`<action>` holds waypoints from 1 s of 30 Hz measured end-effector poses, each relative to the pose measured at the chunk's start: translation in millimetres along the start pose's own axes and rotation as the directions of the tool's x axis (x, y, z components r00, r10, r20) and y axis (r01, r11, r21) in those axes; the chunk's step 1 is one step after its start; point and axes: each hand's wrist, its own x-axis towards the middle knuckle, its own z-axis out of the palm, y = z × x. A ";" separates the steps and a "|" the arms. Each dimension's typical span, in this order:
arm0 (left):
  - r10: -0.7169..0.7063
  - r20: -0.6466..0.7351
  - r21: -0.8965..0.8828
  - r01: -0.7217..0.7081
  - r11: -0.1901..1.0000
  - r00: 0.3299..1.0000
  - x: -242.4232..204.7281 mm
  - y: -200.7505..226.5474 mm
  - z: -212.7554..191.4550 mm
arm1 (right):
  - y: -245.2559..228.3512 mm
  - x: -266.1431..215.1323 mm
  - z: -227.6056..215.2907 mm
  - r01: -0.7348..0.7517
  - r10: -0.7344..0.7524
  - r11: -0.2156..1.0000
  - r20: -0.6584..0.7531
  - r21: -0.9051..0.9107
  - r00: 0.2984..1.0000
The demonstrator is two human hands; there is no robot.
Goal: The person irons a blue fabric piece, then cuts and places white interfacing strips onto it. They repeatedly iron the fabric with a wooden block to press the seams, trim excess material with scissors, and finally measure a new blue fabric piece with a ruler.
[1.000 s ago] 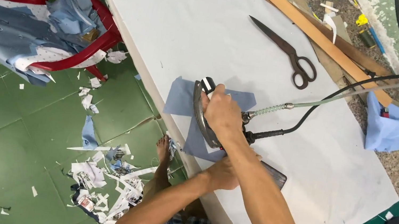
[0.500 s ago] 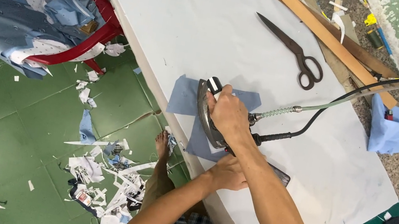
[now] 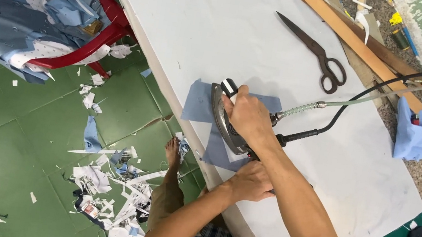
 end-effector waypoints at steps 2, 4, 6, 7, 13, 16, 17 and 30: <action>0.031 -0.019 -0.011 -0.031 0.999 0.999 8.0 4.5 -15.8 | -2.6 1.2 -6.6 0.004 -0.004 1.000 0.004 -0.007 1.000; 0.063 -0.031 -0.022 -0.064 0.998 0.998 14.0 7.6 -23.4 | -2.1 -1.3 -18.4 0.006 -0.006 1.000 0.006 -0.009 1.000; 0.084 0.037 0.105 -0.087 0.991 0.996 19.1 9.1 -21.9 | 2.8 -7.8 -35.9 0.042 -0.044 0.998 -0.053 -0.040 0.998; 0.090 0.046 0.102 -0.094 0.990 0.995 19.2 17.3 -45.2 | 6.6 -18.5 -48.5 0.035 -0.037 0.999 -0.058 -0.032 0.998; -0.195 0.224 0.286 0.127 0.950 0.955 16.7 1.6 -160.7 | 99.2 -89.3 -79.1 -0.266 0.275 0.961 -0.189 0.071 0.943; -0.300 0.160 0.420 0.210 0.883 0.941 24.4 -36.9 -186.8 | 150.8 -123.3 -55.8 -0.401 0.440 0.895 -0.243 0.196 0.864; -0.296 0.103 0.461 0.218 0.860 0.950 27.6 -52.2 -186.7 | 163.0 -131.6 -43.9 -0.439 0.488 0.865 -0.204 0.243 0.849; -0.222 -0.063 0.595 0.215 0.774 0.973 43.9 -77.3 -185.2 | 167.1 -249.7 70.9 -0.455 0.429 0.827 -0.150 -0.330 0.891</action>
